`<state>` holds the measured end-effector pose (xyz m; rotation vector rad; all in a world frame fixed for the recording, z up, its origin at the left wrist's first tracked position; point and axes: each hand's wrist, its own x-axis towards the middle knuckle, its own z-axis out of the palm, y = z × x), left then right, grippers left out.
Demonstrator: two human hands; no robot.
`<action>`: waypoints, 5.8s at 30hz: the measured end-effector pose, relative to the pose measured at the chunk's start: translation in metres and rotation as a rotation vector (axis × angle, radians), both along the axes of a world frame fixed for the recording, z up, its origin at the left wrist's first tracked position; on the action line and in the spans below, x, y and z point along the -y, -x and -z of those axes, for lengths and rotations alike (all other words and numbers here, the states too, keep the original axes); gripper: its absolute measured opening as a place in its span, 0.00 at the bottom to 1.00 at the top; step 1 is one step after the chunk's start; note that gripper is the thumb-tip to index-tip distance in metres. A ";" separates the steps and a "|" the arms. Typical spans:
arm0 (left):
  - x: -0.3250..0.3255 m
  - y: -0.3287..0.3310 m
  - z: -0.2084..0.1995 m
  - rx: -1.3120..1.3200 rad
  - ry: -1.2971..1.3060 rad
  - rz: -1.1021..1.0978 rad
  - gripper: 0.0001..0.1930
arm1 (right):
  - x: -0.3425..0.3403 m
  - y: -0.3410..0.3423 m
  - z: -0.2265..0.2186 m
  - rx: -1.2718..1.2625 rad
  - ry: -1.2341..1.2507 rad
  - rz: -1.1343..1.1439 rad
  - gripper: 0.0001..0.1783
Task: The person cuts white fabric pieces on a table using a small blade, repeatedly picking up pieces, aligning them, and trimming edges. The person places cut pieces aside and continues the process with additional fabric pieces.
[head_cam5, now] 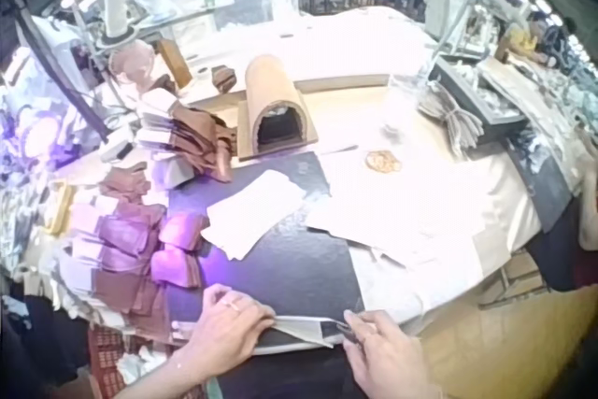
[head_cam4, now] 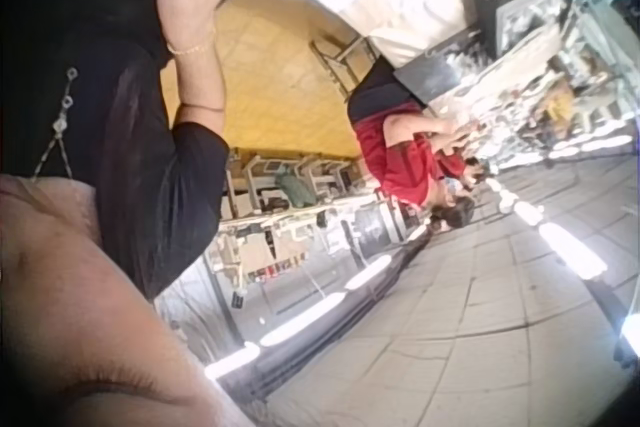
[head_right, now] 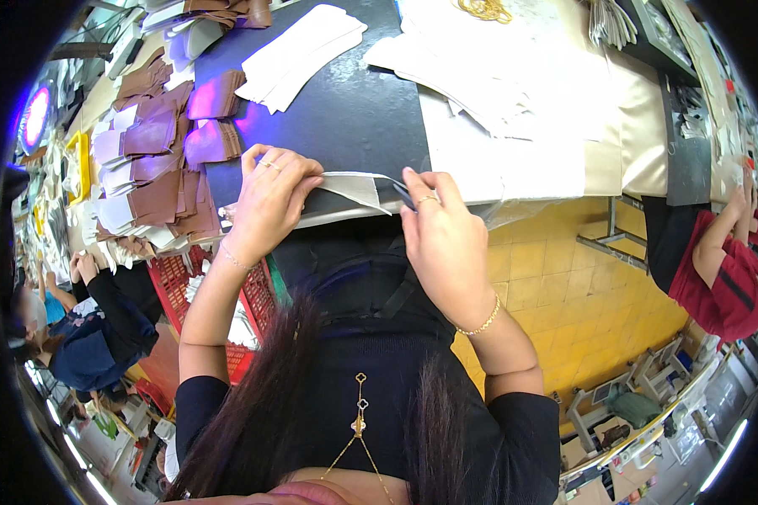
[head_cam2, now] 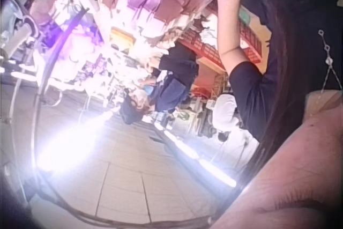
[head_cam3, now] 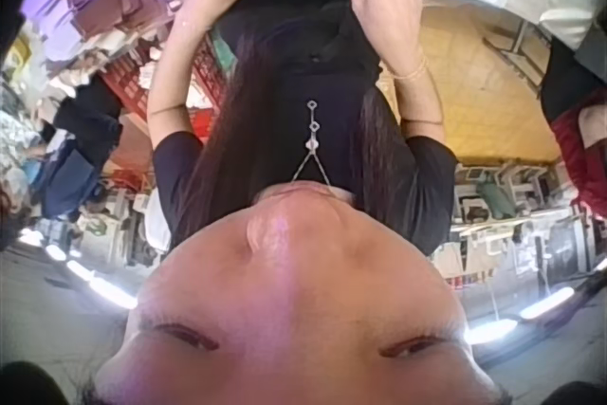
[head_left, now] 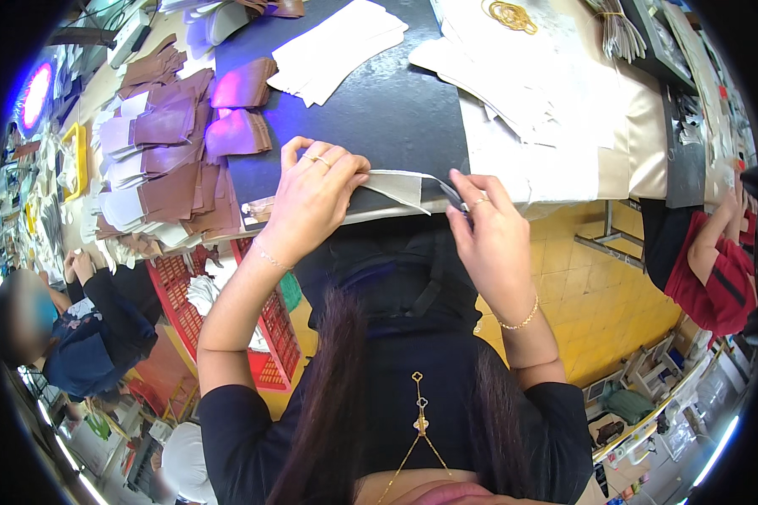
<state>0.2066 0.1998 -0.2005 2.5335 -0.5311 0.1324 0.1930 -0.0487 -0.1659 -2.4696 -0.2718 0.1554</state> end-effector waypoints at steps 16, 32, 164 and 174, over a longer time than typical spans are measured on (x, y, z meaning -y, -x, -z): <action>0.020 -0.033 -0.020 -0.040 0.095 0.049 0.04 | 0.025 -0.023 0.005 -0.045 -0.267 0.270 0.21; -0.034 -0.163 0.022 -0.175 -0.230 -0.378 0.18 | 0.057 -0.030 -0.012 -0.541 -0.706 0.186 0.28; 0.029 0.027 -0.016 -0.719 1.429 -0.492 0.10 | -0.046 -0.028 0.028 0.496 -0.406 -0.278 0.16; -0.001 0.051 0.027 0.104 0.105 -0.448 0.14 | -0.046 -0.052 0.018 -0.131 -0.523 -0.048 0.05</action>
